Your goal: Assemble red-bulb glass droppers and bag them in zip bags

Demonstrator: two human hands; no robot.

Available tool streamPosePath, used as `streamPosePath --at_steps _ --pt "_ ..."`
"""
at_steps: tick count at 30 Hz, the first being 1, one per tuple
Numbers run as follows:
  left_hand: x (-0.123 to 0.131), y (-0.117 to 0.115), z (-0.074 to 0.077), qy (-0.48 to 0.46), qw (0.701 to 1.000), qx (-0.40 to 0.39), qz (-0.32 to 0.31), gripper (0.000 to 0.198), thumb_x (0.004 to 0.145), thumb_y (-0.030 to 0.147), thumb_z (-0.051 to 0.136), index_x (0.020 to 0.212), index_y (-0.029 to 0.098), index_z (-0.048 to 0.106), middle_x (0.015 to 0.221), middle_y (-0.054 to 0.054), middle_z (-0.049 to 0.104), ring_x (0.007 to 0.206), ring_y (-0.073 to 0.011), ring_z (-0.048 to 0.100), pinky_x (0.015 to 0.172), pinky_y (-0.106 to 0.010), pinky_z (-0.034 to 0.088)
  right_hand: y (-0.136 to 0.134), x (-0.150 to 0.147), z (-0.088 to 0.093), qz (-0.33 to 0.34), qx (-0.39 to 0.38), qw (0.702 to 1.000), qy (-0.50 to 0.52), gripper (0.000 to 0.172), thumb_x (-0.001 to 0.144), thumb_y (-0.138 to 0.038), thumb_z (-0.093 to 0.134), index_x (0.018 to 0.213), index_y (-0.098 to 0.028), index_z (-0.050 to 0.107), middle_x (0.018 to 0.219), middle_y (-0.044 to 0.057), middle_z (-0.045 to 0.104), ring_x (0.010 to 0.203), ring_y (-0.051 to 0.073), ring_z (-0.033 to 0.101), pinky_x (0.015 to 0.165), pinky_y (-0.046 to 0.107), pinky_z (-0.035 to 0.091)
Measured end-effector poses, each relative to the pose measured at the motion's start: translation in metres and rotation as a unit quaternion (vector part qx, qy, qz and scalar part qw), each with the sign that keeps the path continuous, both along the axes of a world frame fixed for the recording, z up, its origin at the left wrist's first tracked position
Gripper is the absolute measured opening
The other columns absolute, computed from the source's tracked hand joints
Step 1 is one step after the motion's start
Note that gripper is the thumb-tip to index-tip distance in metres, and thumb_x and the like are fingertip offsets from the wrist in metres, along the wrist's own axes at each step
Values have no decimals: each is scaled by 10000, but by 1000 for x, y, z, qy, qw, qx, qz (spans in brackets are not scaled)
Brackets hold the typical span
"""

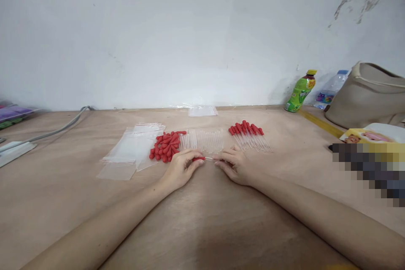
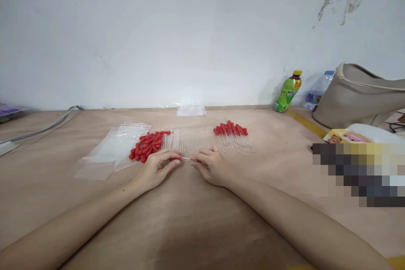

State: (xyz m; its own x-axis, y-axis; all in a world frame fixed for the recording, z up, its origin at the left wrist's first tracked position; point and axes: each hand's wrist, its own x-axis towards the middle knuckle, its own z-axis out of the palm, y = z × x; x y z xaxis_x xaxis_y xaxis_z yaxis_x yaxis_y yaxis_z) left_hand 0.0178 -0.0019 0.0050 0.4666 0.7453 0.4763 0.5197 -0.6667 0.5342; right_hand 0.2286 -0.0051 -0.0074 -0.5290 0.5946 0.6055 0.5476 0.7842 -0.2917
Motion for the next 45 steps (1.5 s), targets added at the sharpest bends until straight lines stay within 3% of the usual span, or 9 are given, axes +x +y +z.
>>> streamPosePath --at_steps 3,10,20,25,28,32,36,45 --pt "0 -1 1 0 999 -32 -22 191 838 268 463 855 169 626 769 -19 646 696 -135 588 633 -234 456 3 1 0 9 -23 1000 5 179 845 -232 458 944 -187 600 732 15 599 647 105 520 657 273 315" --pt "4 -8 4 8 998 -49 -35 211 852 246 425 808 169 617 692 1 612 625 -118 545 588 -213 420 0 4 6 25 -46 998 -18 185 850 -234 447 930 -198 611 712 11 595 633 108 512 674 284 310" --pt "4 -5 3 -21 993 -92 -65 194 847 237 440 878 172 621 791 -9 642 711 -124 575 633 -210 436 -2 3 7 19 -36 999 -33 152 838 -213 455 861 -187 603 695 2 587 614 101 489 662 276 281" --pt "4 -5 0 45 997 -36 -59 196 843 252 460 893 189 639 792 -16 660 719 -138 583 661 -239 434 -7 2 9 -29 35 993 -106 179 840 -201 439 834 -197 618 686 5 599 571 98 468 668 293 267" --pt "2 -3 -2 52 997 -3 -48 196 830 283 486 915 198 642 805 -20 664 721 -143 588 664 -248 439 -6 0 6 -42 71 992 -98 205 854 -213 410 854 -191 614 708 28 597 609 117 481 661 291 293" --pt "0 2 -4 -1 1000 -13 -12 236 779 325 561 959 192 632 856 -28 674 711 -141 602 651 -239 459 -3 2 5 -29 22 999 -37 175 842 -251 435 927 -162 559 794 50 578 680 126 506 620 249 362" --pt "-2 3 -4 -4 999 -39 -9 221 771 330 567 924 193 650 801 -13 681 660 -132 599 613 -232 465 -4 6 9 -10 -35 998 -42 136 843 -238 421 850 -174 542 772 33 552 664 114 504 584 226 385" --pt "1 -3 -5 -18 998 -49 -20 168 748 303 593 840 180 660 787 -15 689 668 -134 617 601 -223 471 -5 1 3 18 22 999 -29 165 850 -195 388 784 -165 536 695 36 572 639 127 487 631 267 357"
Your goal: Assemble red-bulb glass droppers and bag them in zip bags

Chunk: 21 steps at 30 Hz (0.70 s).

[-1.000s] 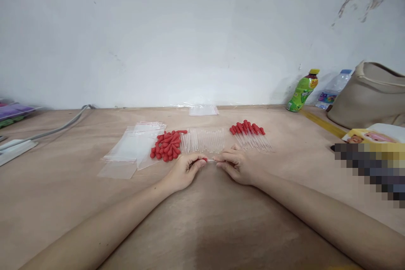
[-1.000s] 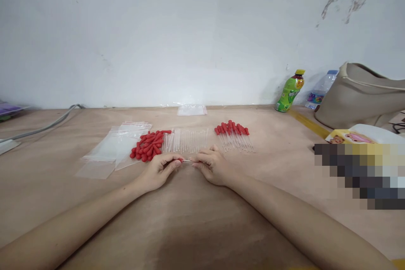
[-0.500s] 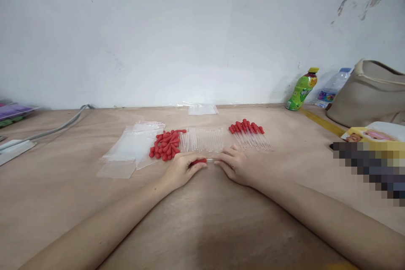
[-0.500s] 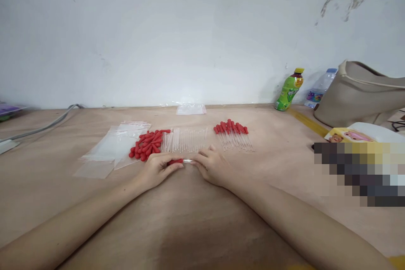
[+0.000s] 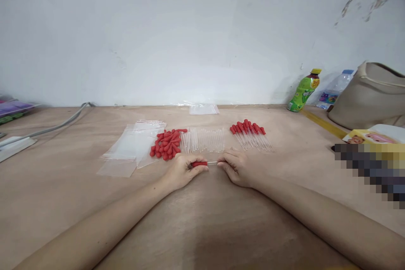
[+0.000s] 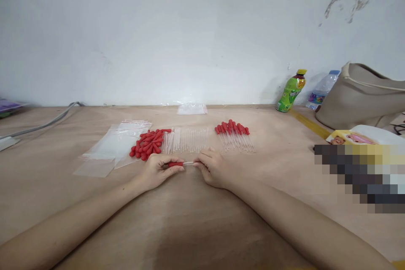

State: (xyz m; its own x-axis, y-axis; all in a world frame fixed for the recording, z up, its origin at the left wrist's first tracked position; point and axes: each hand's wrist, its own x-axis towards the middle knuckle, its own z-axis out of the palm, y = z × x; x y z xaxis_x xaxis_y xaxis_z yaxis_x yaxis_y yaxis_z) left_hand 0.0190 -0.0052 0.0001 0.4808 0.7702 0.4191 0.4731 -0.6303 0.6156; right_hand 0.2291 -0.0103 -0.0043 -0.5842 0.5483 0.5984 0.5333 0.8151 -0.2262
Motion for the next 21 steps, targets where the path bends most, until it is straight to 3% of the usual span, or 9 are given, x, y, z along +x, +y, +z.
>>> streamPosePath --at_steps 10,17,21 --pt "1 -1 0 18 1000 25 -7 177 772 305 559 855 184 657 799 -26 691 679 -144 619 616 -243 473 -3 -8 -2 -27 -27 999 -19 218 856 -221 378 744 -166 556 635 11 572 572 109 476 642 271 314" --pt "1 -1 -1 27 999 30 -13 171 779 292 553 866 184 653 810 -20 690 700 -142 623 631 -235 463 -1 -14 1 -46 -144 988 -9 294 844 -222 388 586 -161 513 545 -12 521 527 94 448 583 234 342" --pt "1 -1 1 44 998 37 -26 155 788 269 542 860 187 654 774 -7 687 676 -134 615 624 -228 451 3 -15 0 -25 -211 977 8 283 845 -236 380 625 -162 540 578 -14 542 541 91 475 528 202 344"
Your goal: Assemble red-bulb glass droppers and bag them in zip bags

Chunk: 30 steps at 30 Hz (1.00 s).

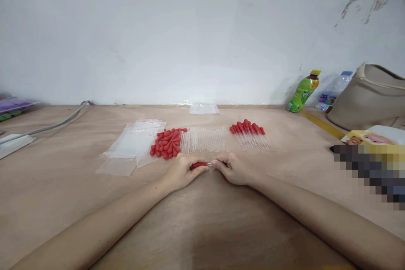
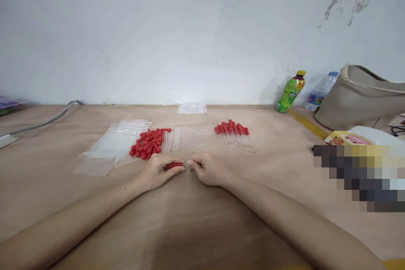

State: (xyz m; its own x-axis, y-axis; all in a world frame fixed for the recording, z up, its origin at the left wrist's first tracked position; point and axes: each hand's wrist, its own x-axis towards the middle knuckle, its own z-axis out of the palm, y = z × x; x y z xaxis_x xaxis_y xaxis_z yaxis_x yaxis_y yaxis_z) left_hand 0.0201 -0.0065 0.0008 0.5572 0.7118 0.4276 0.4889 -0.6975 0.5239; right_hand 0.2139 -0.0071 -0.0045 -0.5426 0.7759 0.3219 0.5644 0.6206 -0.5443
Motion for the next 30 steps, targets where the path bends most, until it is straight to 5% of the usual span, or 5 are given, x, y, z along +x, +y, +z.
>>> streamPosePath --at_steps 9,13,18,21,30 --pt "-2 2 3 -18 998 -55 24 337 751 338 582 1054 192 565 861 -27 652 674 -128 589 598 -228 466 4 14 27 23 -127 990 -53 256 842 -275 391 687 -160 560 553 -8 549 530 101 490 526 209 360" --pt "-4 6 2 -18 995 -87 34 367 742 322 588 1074 177 536 779 -7 605 579 -93 533 543 -209 450 19 44 48 -101 -253 962 16 274 858 -300 324 758 -144 526 499 -10 530 446 89 454 456 192 355" --pt "-3 6 3 14 997 -70 1 172 764 267 560 883 159 622 734 -14 574 626 -100 525 562 -207 427 57 79 56 -339 -146 923 -106 370 850 -305 275 698 -138 568 718 82 650 581 124 554 552 216 392" --pt "-2 5 3 13 998 -66 -5 169 769 268 555 879 161 625 743 -18 573 639 -102 528 574 -209 429 72 82 49 -418 -97 888 -164 361 822 -306 309 752 -114 608 843 156 640 780 223 586 622 274 389" --pt "-3 6 2 15 998 -57 -13 169 771 252 552 889 159 629 742 -24 569 635 -102 525 579 -212 434 74 69 30 -430 -74 867 -239 357 795 -301 343 851 -111 640 904 178 624 870 288 576 684 339 391"
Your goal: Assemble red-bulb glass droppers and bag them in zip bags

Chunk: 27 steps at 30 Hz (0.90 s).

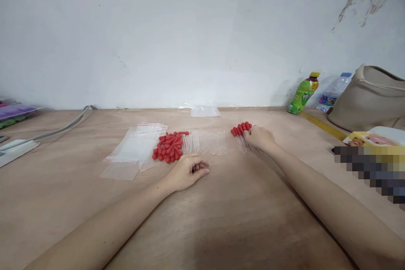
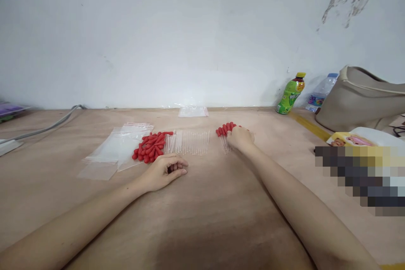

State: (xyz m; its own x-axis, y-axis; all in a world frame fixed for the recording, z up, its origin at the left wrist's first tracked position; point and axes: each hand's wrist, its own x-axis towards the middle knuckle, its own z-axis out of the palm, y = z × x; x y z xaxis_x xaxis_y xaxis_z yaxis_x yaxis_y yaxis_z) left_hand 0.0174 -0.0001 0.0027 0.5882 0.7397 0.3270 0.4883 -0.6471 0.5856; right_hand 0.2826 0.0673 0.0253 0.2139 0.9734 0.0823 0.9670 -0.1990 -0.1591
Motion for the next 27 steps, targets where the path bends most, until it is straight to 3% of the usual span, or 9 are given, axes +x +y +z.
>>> streamPosePath --at_steps 9,14,18,21,27 --pt "0 -1 0 -10 1000 -1 -6 153 778 236 546 887 163 624 763 -23 571 643 -97 525 587 -209 442 0 6 -1 23 -21 999 -27 418 830 -379 308 832 -119 636 893 173 624 845 274 580 668 334 376" --pt "0 0 -1 -10 1000 1 -9 156 778 236 547 893 163 621 770 -24 569 645 -98 525 598 -213 444 -5 2 0 4 62 997 -49 394 806 -446 352 800 -151 612 812 121 633 803 259 577 672 336 349" --pt "0 0 -1 -8 1000 1 -10 148 779 230 545 889 165 619 756 -19 564 644 -98 525 600 -213 441 -8 -16 -5 54 108 992 -24 362 805 -428 353 714 -177 598 738 61 629 728 197 566 663 300 325" --pt "1 0 -1 -6 1000 4 -10 144 780 234 543 881 166 620 748 -17 563 641 -98 524 603 -216 439 -7 -34 -9 94 96 991 -20 343 792 -407 370 702 -171 603 733 64 629 742 199 563 679 306 318" --pt "0 1 -1 -1 1000 8 -10 149 782 241 538 881 167 621 754 -20 560 644 -100 520 597 -214 435 6 -58 -5 63 -1 997 -35 291 765 -307 404 808 -139 638 888 140 632 842 262 567 689 351 334"
